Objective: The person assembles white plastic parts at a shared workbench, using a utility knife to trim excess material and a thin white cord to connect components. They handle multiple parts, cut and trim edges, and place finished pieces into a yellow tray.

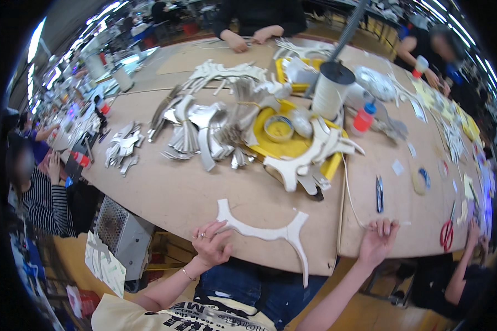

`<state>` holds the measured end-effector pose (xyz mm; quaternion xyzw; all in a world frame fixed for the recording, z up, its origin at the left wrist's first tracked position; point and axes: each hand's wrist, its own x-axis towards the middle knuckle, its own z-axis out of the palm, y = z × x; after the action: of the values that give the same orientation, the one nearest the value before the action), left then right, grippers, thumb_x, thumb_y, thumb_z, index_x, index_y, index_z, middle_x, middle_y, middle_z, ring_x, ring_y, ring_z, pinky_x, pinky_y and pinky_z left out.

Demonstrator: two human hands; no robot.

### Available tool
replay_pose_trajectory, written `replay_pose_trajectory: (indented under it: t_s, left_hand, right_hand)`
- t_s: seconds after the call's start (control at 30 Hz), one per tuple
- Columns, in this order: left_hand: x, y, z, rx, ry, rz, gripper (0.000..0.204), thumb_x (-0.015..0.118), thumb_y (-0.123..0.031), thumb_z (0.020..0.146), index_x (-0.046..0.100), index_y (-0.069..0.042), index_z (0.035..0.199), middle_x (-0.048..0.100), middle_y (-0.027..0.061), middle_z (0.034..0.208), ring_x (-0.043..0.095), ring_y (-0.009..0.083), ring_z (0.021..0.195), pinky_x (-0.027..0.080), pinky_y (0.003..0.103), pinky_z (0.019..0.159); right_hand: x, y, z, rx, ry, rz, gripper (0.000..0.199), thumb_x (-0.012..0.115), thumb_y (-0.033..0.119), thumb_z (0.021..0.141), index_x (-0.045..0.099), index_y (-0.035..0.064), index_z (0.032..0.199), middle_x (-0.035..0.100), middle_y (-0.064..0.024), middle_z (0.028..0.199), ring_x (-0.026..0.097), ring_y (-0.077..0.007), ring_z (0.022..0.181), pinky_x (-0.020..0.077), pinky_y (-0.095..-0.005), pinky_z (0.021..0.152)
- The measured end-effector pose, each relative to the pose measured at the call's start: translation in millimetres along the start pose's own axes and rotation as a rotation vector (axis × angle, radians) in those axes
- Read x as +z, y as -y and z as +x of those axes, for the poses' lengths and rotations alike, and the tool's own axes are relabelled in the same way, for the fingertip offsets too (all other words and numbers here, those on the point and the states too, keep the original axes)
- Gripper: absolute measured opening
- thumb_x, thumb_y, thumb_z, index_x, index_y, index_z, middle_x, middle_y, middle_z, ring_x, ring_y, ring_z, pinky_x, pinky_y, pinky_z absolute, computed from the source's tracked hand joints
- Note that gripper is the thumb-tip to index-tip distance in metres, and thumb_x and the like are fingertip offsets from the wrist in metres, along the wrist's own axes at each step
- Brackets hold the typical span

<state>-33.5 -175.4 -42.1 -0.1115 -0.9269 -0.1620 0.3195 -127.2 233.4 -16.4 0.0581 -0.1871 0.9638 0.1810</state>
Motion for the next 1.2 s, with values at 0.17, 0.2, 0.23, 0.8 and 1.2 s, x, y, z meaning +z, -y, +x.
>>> replay_pose_trajectory:
  t_s: [0.17, 0.2, 0.23, 0.8, 1.2]
  left_hand:
    - [0.8, -2.4, 0.8, 0.005, -0.048, 0.005, 0.021, 0.062, -0.032, 0.078, 0.074, -0.018, 0.09, 0.068, 0.0007, 0.117, 0.062, 0.0214, 0.105, 0.037, 0.034, 0.093]
    - [0.8, -3.0, 1.1, 0.003, -0.05, 0.004, 0.021, 0.062, -0.031, 0.078, 0.074, -0.019, 0.089, 0.068, 0.0006, 0.117, 0.062, 0.0213, 0.105, 0.037, 0.034, 0.093]
    - [0.6, -3.5, 1.1, -0.004, -0.051, -0.002, 0.02, 0.061, -0.03, 0.078, 0.074, -0.019, 0.089, 0.068, 0.0006, 0.117, 0.062, 0.0213, 0.105, 0.037, 0.034, 0.093]
    - [0.1, -3.6, 0.3, -0.023, -0.095, -0.01, 0.014, 0.063, -0.029, 0.076, 0.072, -0.021, 0.084, 0.069, -0.0026, 0.111, 0.063, 0.0181, 0.1, 0.039, 0.032, 0.089]
    - [1.0, -3.4, -2.8, -0.04, -0.102, -0.032, 0.013, 0.065, -0.027, 0.075, 0.071, -0.022, 0.086, 0.069, -0.0032, 0.112, 0.063, 0.017, 0.104, 0.04, 0.031, 0.09]
  right_hand:
    - [2.4, 0.5, 0.0, 0.006, 0.017, -0.006, 0.016, 0.045, 0.02, 0.105, 0.055, 0.0076, 0.104, 0.043, 0.0001, 0.077, 0.04, -0.0116, 0.069, 0.0386, -0.0294, 0.074]
    - [2.4, 0.8, 0.2, 0.003, 0.014, -0.011, 0.016, 0.045, 0.02, 0.105, 0.055, 0.0075, 0.104, 0.043, 0.0, 0.077, 0.04, -0.0117, 0.069, 0.0386, -0.0294, 0.074]
    - [2.1, 1.1, 0.2, 0.001, 0.01, -0.017, 0.016, 0.045, 0.019, 0.105, 0.055, 0.0074, 0.104, 0.043, 0.0, 0.077, 0.04, -0.0117, 0.069, 0.0387, -0.0295, 0.074]
    - [-0.6, 2.9, 1.0, 0.003, 0.036, -0.027, 0.014, 0.046, 0.018, 0.105, 0.054, 0.0058, 0.106, 0.041, -0.0012, 0.077, 0.039, -0.0129, 0.07, 0.0373, -0.0295, 0.074]
    - [-1.5, 4.5, 1.6, 0.016, 0.028, -0.015, 0.015, 0.047, 0.018, 0.104, 0.055, 0.0051, 0.104, 0.041, -0.0009, 0.077, 0.039, -0.0126, 0.07, 0.0373, -0.0288, 0.074]
